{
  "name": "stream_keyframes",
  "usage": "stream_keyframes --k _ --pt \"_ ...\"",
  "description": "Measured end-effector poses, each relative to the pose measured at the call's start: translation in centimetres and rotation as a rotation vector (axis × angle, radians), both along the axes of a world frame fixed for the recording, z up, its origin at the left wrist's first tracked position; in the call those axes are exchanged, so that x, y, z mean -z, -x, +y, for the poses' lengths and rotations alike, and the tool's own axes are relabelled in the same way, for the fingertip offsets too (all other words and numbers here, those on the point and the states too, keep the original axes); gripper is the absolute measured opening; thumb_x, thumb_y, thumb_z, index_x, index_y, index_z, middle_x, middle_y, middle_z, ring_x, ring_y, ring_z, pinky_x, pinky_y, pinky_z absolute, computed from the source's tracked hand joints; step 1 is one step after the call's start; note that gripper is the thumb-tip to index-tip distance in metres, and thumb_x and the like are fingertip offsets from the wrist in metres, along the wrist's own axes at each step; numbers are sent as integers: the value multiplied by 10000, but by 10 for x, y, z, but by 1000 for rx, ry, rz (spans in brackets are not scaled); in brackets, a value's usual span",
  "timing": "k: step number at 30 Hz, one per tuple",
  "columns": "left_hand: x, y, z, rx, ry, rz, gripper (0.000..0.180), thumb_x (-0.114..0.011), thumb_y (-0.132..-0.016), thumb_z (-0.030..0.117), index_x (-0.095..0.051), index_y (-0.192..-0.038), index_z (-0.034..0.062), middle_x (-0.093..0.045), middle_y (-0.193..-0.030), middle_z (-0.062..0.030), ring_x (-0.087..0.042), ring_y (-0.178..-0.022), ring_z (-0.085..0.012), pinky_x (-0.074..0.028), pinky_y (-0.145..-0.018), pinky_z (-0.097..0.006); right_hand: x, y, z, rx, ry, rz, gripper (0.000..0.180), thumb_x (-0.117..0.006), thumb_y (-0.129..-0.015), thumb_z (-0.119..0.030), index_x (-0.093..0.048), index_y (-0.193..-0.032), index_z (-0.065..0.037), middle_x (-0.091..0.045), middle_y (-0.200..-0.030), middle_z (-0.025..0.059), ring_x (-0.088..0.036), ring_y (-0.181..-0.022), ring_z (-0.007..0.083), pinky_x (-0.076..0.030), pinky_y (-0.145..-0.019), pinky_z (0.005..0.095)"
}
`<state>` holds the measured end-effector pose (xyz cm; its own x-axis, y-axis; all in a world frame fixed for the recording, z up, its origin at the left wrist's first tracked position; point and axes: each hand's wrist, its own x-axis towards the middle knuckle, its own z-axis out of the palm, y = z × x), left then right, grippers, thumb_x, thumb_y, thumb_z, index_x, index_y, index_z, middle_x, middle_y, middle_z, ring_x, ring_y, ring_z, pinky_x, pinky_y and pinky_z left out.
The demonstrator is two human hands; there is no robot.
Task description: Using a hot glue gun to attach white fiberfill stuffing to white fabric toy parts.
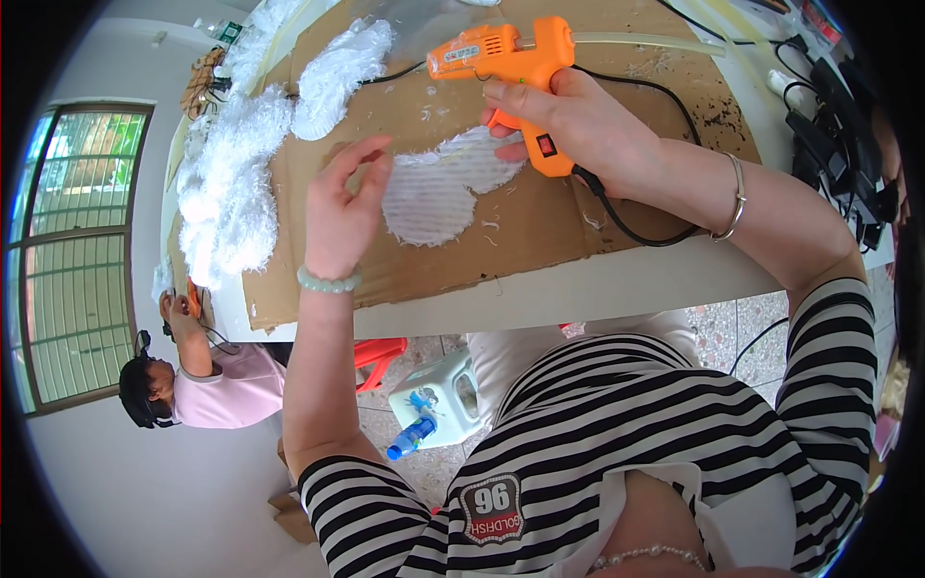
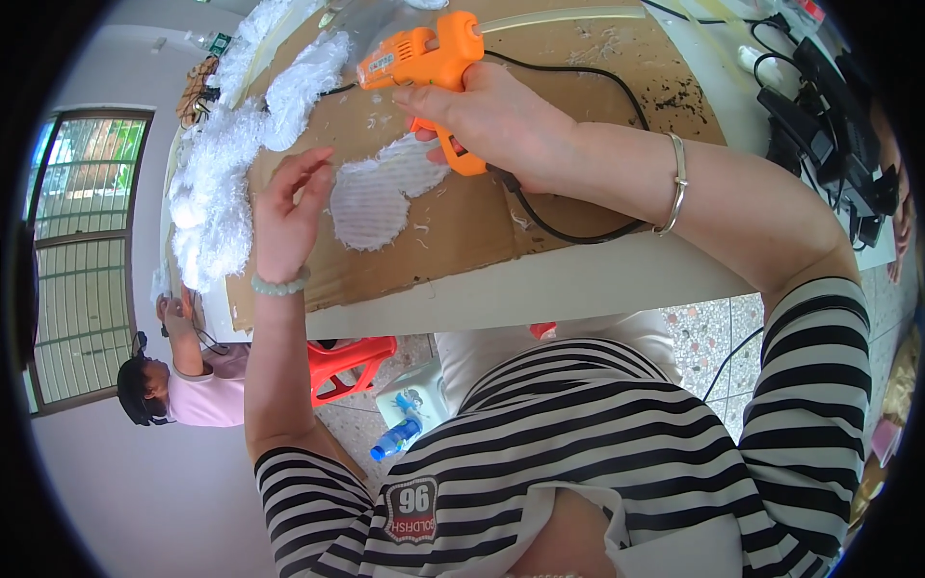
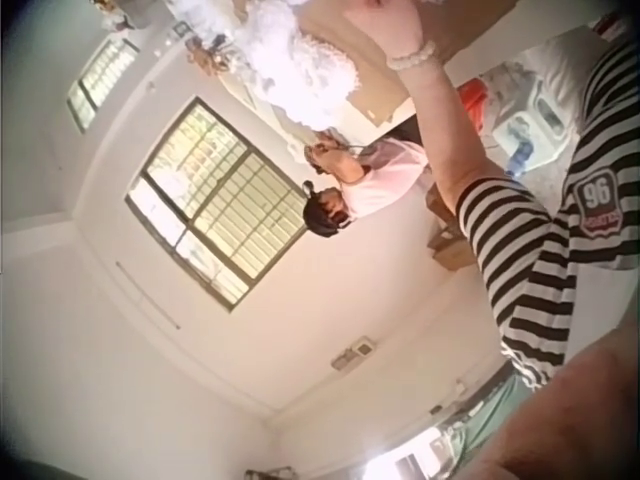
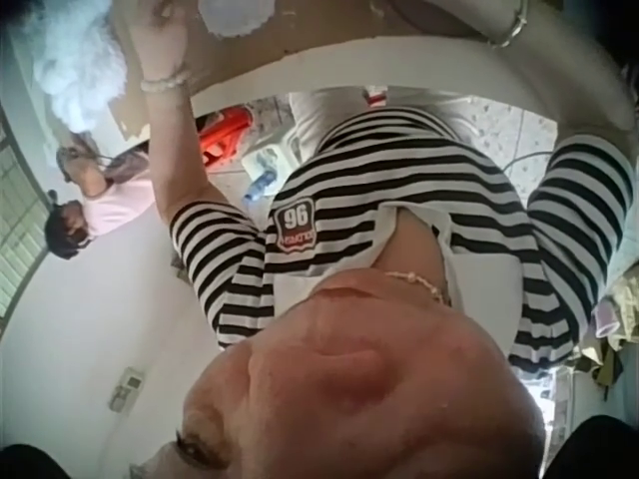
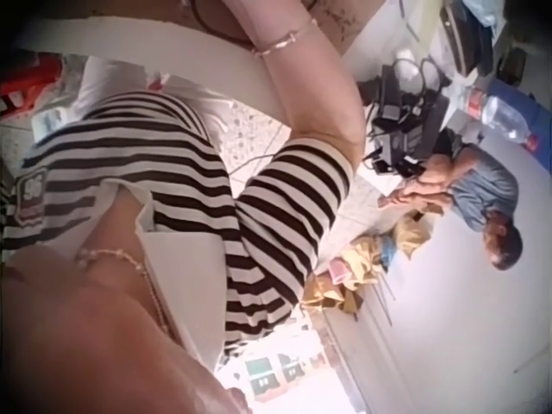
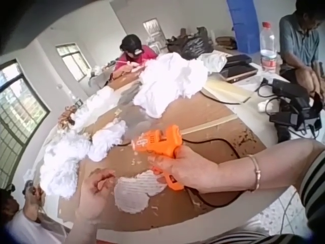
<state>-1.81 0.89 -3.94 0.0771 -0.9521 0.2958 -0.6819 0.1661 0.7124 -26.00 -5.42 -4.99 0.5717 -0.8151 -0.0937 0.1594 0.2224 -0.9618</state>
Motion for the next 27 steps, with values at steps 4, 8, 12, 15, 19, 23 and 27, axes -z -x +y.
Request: stream_keyframes --k 4,8,12,15,19,23,27 --pt "0 7 -15 204 62 -320 181 -640 -759 6 -654 -935 43 -618 -869 -114 -571 -859 -256 -470 -699 -314 -1 -1 2 -3 -3 0 361 -536 -922 -338 -540 -1098 -23 -566 -984 42 -540 -915 114 -514 -795 307" --pt "-4 12 -21 278 7 -342 149 -659 -717 -11 -659 -853 50 -625 -870 -100 -568 -857 -287 -462 -731 -342 1 -1 0 -22 14 2 359 -542 -921 -329 -536 -1098 -16 -571 -967 42 -555 -892 115 -514 -796 299" --pt "-8 17 -6 267 23 -366 142 -669 -704 -11 -651 -831 49 -629 -838 -86 -580 -835 -288 -452 -778 -368 -5 0 2 -4 12 46 343 -549 -918 -307 -532 -1089 -10 -574 -963 50 -574 -875 119 -514 -792 291" --pt "-6 27 9 380 266 -627 143 -665 -701 -9 -648 -834 42 -628 -790 -84 -593 -790 -282 -447 -800 -397 -2 0 -1 -42 28 34 336 -552 -916 -293 -531 -1087 -5 -573 -970 52 -578 -879 119 -515 -793 290" --pt "-8 35 27 329 347 -721 142 -648 -721 -10 -645 -858 27 -618 -744 -83 -595 -748 -268 -448 -795 -392 1 0 -3 -53 24 42 338 -555 -915 -292 -528 -1089 -4 -573 -975 50 -576 -880 118 -513 -797 289" --pt "-8 17 38 10 198 -275 119 -618 -808 22 -643 -922 2 -600 -741 -78 -568 -707 -205 -447 -699 -294 0 -1 1 -25 47 35 333 -553 -916 -292 -530 -1079 -1 -574 -973 52 -574 -876 117 -508 -803 285" --pt "0 -16 26 -134 81 -178 134 -586 -858 52 -638 -962 -16 -596 -792 -77 -544 -700 -151 -429 -637 -248 0 -1 0 -27 50 48 347 -550 -918 -306 -538 -1073 4 -578 -967 58 -574 -873 121 -503 -805 281"
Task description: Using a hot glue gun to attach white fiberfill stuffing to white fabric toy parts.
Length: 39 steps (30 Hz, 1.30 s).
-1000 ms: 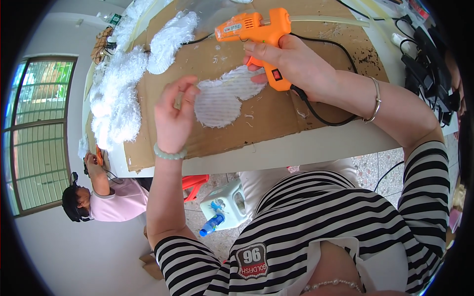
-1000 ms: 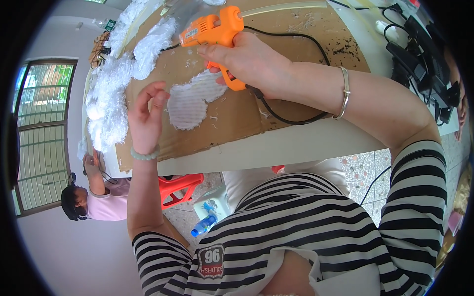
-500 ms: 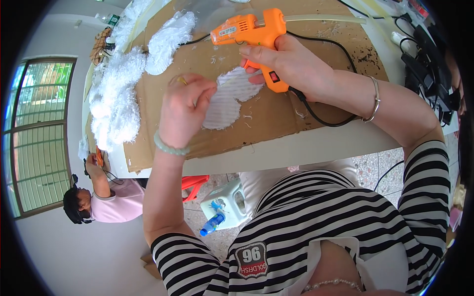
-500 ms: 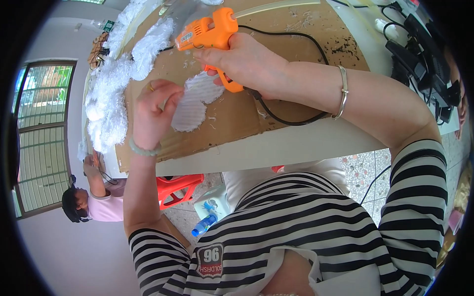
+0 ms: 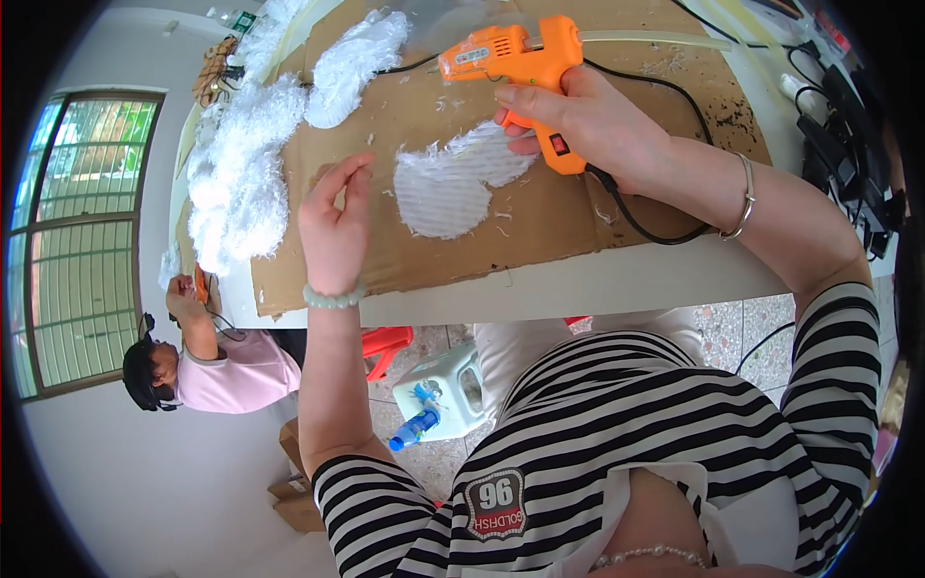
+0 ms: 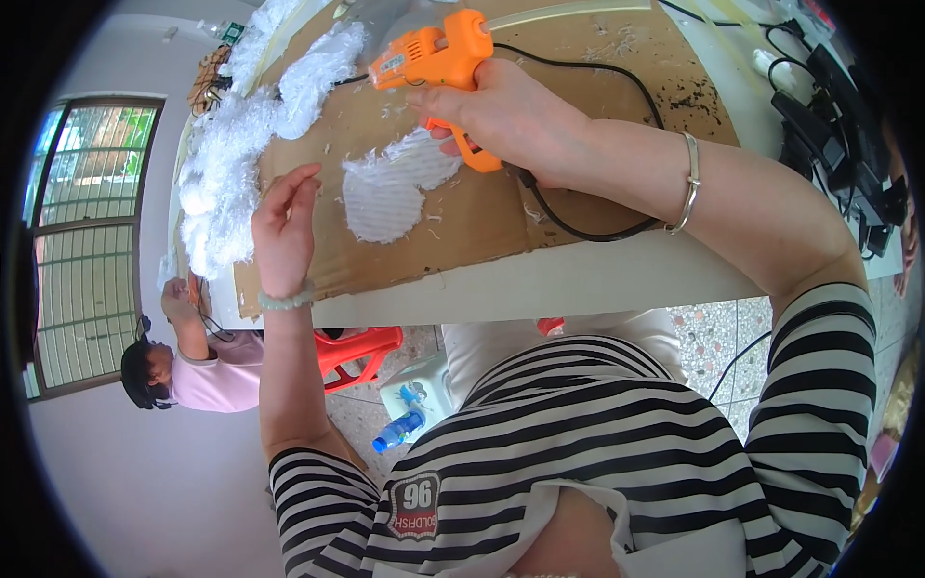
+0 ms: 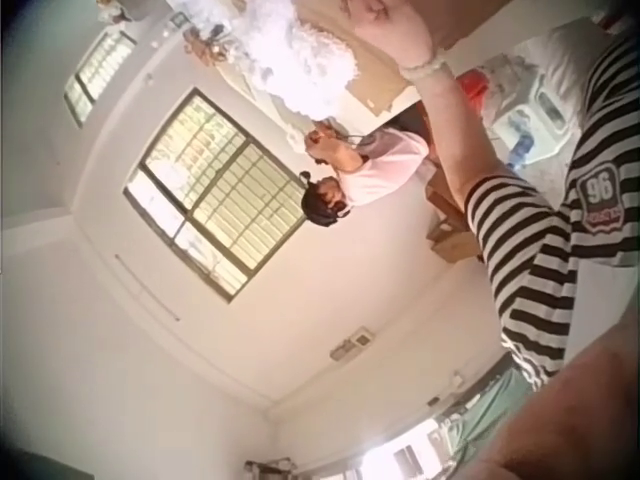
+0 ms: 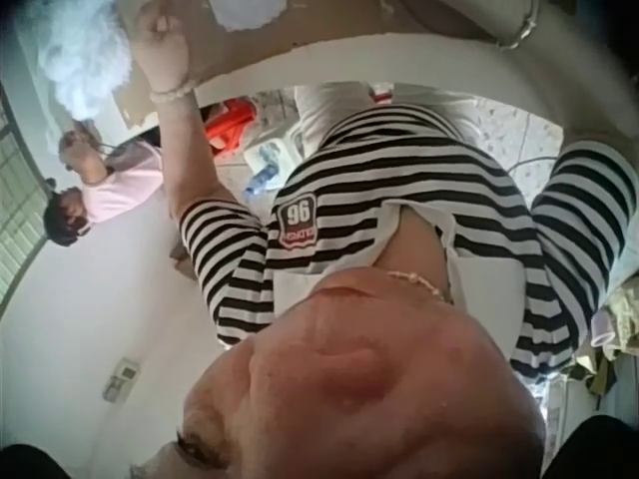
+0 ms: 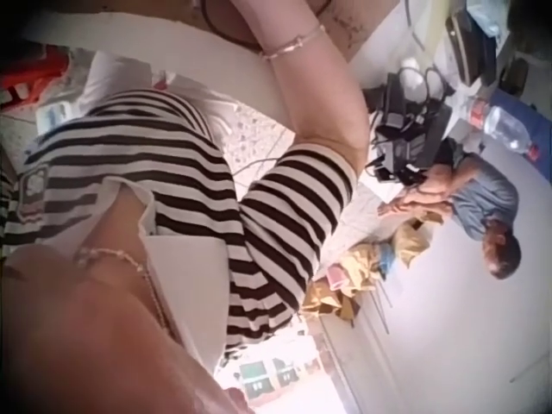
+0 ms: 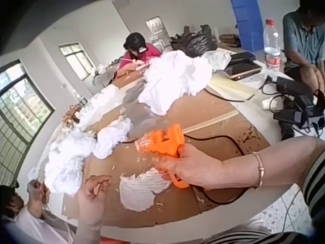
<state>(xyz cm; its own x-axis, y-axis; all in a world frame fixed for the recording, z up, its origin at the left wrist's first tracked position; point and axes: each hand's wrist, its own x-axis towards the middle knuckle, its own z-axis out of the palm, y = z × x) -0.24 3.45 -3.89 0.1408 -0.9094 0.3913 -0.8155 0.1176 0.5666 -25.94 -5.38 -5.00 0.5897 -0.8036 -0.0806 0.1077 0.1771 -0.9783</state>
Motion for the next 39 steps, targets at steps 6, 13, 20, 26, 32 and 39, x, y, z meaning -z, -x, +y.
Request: stream_keyframes --k 6,13,20,26,32,39 --pt "7 -1 -21 123 -149 110 131 -577 -853 34 -654 -950 -8 -600 -920 -88 -554 -731 -149 -443 -651 -253 1 -1 0 -9 -31 40 369 -558 -913 -322 -541 -1088 3 -586 -972 58 -576 -873 124 -499 -808 279" --pt "5 4 -22 271 -57 -16 99 -634 -778 -12 -652 -875 -6 -622 -854 -95 -589 -767 -207 -465 -663 -288 1 0 -1 -34 -20 18 367 -567 -908 -317 -537 -1090 1 -588 -964 55 -585 -842 117 -492 -783 267" --pt "-9 23 -9 413 264 -785 236 -650 -644 -25 -637 -874 26 -600 -896 -74 -576 -883 -249 -458 -793 -387 3 1 -4 -60 17 51 350 -578 -895 -316 -557 -1043 0 -592 -923 35 -576 -811 115 -462 -764 266" --pt "-9 15 -1 477 156 -926 311 -618 -601 1 -640 -909 31 -584 -963 -67 -557 -951 -244 -425 -867 -409 -1 1 -2 -63 31 78 340 -582 -892 -317 -574 -1011 1 -597 -898 31 -557 -778 104 -449 -737 258" --pt "-14 8 6 330 -143 -163 185 -573 -771 3 -639 -944 8 -601 -1022 -107 -558 -962 -250 -423 -863 -351 3 0 -3 -59 35 80 346 -585 -891 -316 -568 -1038 -3 -597 -921 34 -562 -800 105 -455 -735 254" --pt "-9 28 -1 257 -72 -72 205 -635 -783 87 -636 -971 5 -604 -1023 -122 -551 -950 -287 -419 -863 -358 0 1 -1 -71 18 73 360 -592 -887 -316 -559 -1060 -2 -596 -951 34 -570 -818 103 -473 -748 252"
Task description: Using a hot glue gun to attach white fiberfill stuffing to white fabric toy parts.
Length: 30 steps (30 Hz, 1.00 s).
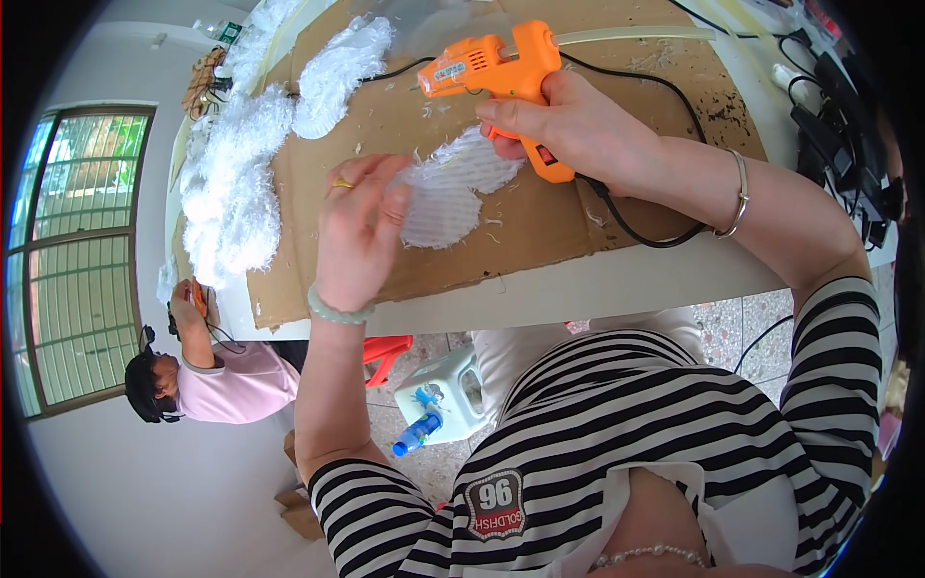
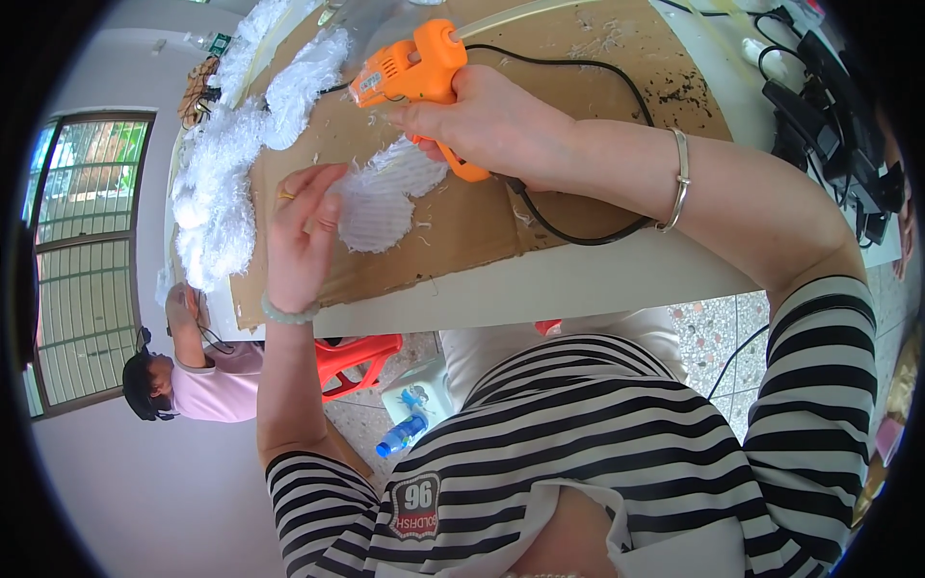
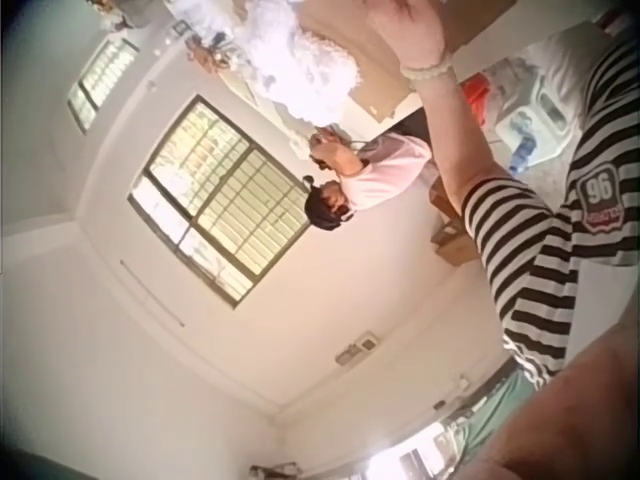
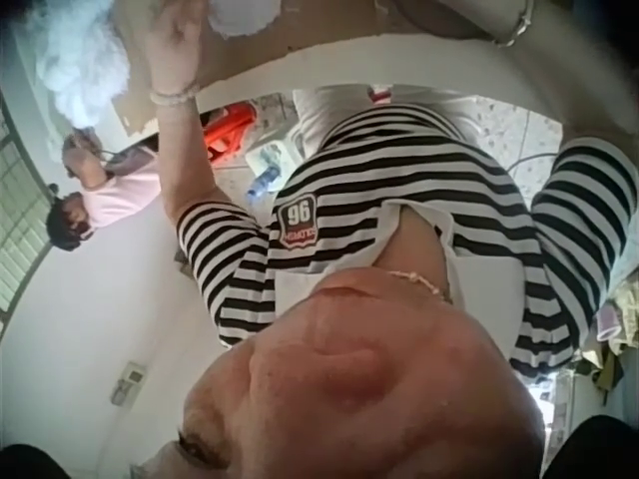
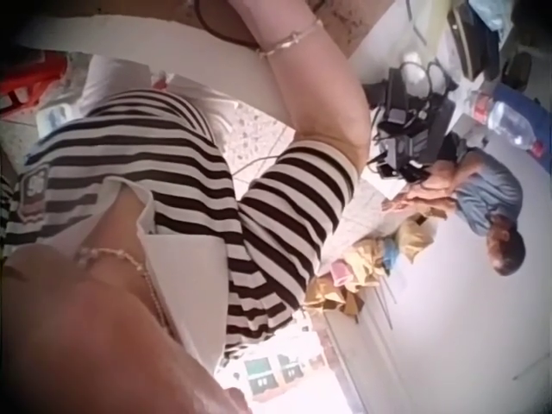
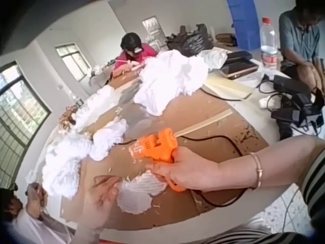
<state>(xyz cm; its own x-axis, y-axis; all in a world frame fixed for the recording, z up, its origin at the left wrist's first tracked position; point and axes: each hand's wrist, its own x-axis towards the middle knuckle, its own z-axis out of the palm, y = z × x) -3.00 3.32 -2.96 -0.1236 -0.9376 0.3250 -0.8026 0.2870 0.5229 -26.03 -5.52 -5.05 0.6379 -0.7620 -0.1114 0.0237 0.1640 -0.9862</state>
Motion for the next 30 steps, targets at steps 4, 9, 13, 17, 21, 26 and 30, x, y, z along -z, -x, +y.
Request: stream_keyframes --k 4,9,13,17,21,26,30 --pt "-3 19 6 169 174 -548 265 -674 -737 137 -641 -969 13 -601 -978 -111 -538 -951 -302 -409 -881 -415 -2 0 0 -17 6 6 371 -598 -883 -318 -555 -1069 1 -595 -961 38 -575 -830 103 -480 -759 254" --pt "-3 21 11 213 203 -628 256 -668 -759 155 -639 -962 1 -610 -899 -111 -547 -876 -297 -409 -866 -426 0 -1 -3 -3 -1 58 369 -600 -883 -316 -554 -1073 -3 -595 -956 34 -567 -823 95 -483 -754 251" --pt "0 18 1 44 42 -145 246 -639 -817 186 -633 -960 -13 -606 -801 -129 -559 -795 -285 -405 -854 -402 3 1 -3 2 9 32 368 -601 -883 -313 -556 -1076 -3 -596 -953 34 -565 -825 95 -484 -753 250" --pt "7 24 -12 23 99 -133 266 -631 -834 213 -628 -965 -18 -596 -776 -134 -560 -779 -295 -406 -829 -381 2 -1 -1 15 2 -16 363 -601 -884 -309 -559 -1073 -2 -598 -950 35 -564 -830 93 -485 -754 251" --pt "7 31 -16 110 52 -266 281 -645 -814 219 -636 -981 -7 -586 -800 -135 -548 -799 -303 -400 -820 -399 3 0 -1 20 -24 -43 362 -599 -887 -310 -559 -1076 -4 -600 -956 36 -564 -841 89 -484 -751 243" --pt "15 30 -2 143 182 -464 349 -716 -702 243 -657 -974 34 -572 -949 -79 -502 -915 -277 -364 -863 -422 2 -1 -1 41 -35 -37 362 -595 -889 -309 -559 -1083 -5 -598 -951 38 -566 -854 90 -492 -761 242" --pt "12 36 0 145 257 -571 381 -736 -660 262 -660 -959 38 -568 -963 -53 -487 -936 -263 -358 -866 -413 -4 0 -5 114 -53 -90 355 -583 -896 -310 -559 -1072 -2 -595 -946 44 -577 -866 104 -511 -775 260"
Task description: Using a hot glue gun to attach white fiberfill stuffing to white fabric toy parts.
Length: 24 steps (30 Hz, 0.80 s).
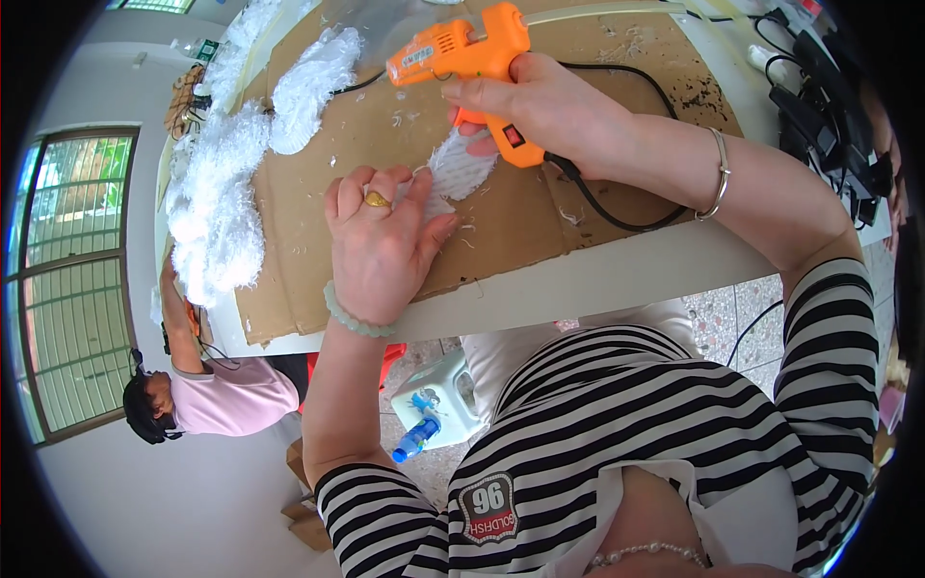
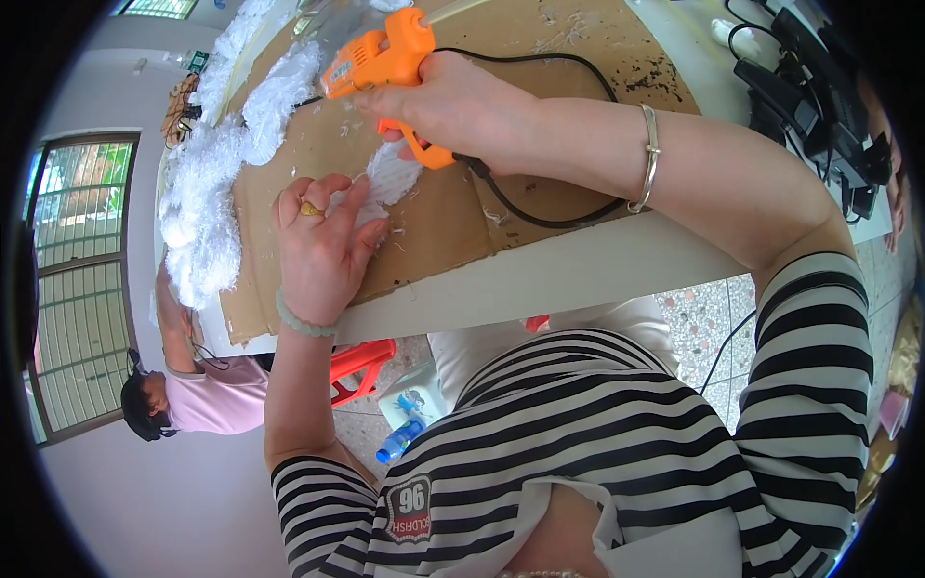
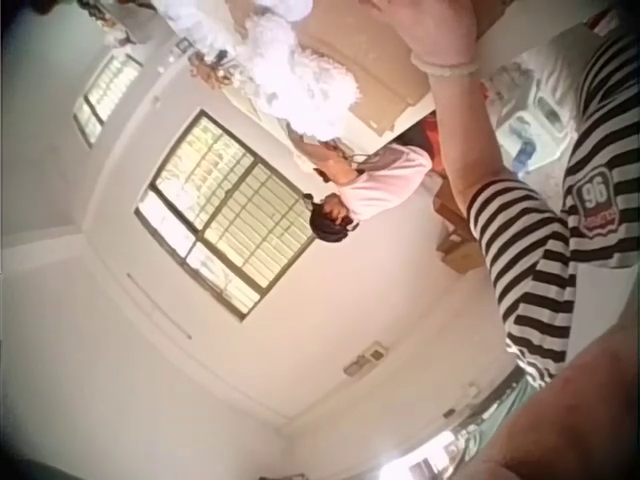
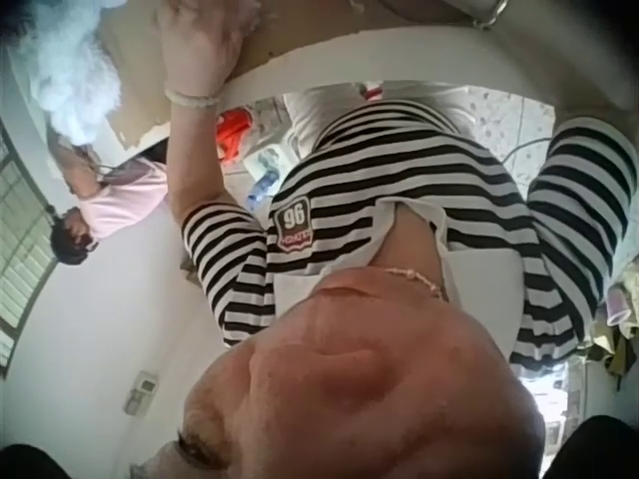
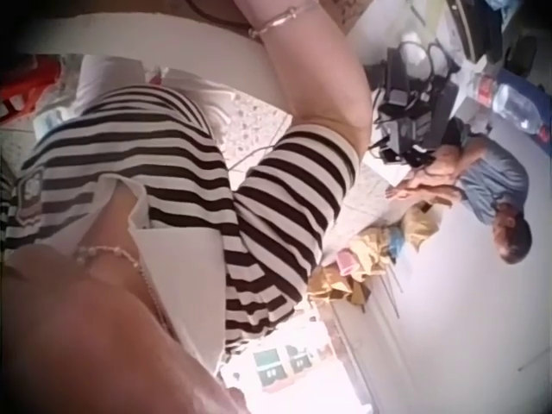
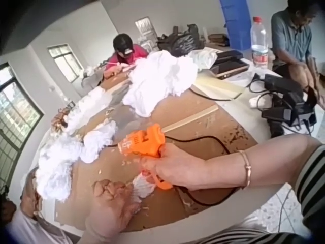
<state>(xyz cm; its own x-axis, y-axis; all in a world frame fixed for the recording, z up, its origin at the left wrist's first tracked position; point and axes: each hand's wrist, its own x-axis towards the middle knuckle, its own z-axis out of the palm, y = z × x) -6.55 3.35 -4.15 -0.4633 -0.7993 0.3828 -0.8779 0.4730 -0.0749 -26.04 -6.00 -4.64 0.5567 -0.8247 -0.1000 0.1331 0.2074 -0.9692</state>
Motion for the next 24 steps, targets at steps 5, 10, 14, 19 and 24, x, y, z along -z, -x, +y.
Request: stream_keyframes --k 5,10,14,19,24 --pt "-6 5 0 20 7 -132 392 -741 -642 275 -662 -943 37 -589 -938 -56 -496 -927 -251 -362 -864 -420 -7 4 -10 22 56 -38 343 -559 -911 -295 -554 -1073 7 -591 -951 50 -587 -879 119 -526 -781 274" --pt "-13 -3 -9 10 -42 123 349 -714 -724 289 -634 -948 34 -616 -784 -82 -545 -816 -269 -397 -812 -420 -7 2 -5 75 76 -50 336 -544 -920 -286 -547 -1087 5 -589 -950 52 -584 -881 119 -532 -778 275" --pt "-9 4 -17 -140 -191 512 328 -667 -802 307 -600 -969 32 -613 -718 -90 -559 -741 -296 -419 -765 -417 -8 2 2 35 36 -2 343 -547 -918 -291 -540 -1105 -3 -578 -976 53 -566 -909 114 -534 -769 288" --pt "-5 14 -28 -98 -103 220 366 -691 -768 295 -611 -1014 35 -599 -734 -93 -557 -768 -291 -417 -772 -410 -2 1 3 -12 16 41 365 -551 -915 -295 -526 -1128 0 -563 -992 48 -544 -925 106 -535 -751 291" --pt "0 14 -35 8 -90 127 356 -721 -721 265 -649 -983 35 -589 -798 -100 -549 -822 -290 -406 -798 -395 1 0 1 4 11 23 361 -549 -916 -291 -524 -1130 -1 -566 -966 45 -542 -906 103 -535 -738 282"
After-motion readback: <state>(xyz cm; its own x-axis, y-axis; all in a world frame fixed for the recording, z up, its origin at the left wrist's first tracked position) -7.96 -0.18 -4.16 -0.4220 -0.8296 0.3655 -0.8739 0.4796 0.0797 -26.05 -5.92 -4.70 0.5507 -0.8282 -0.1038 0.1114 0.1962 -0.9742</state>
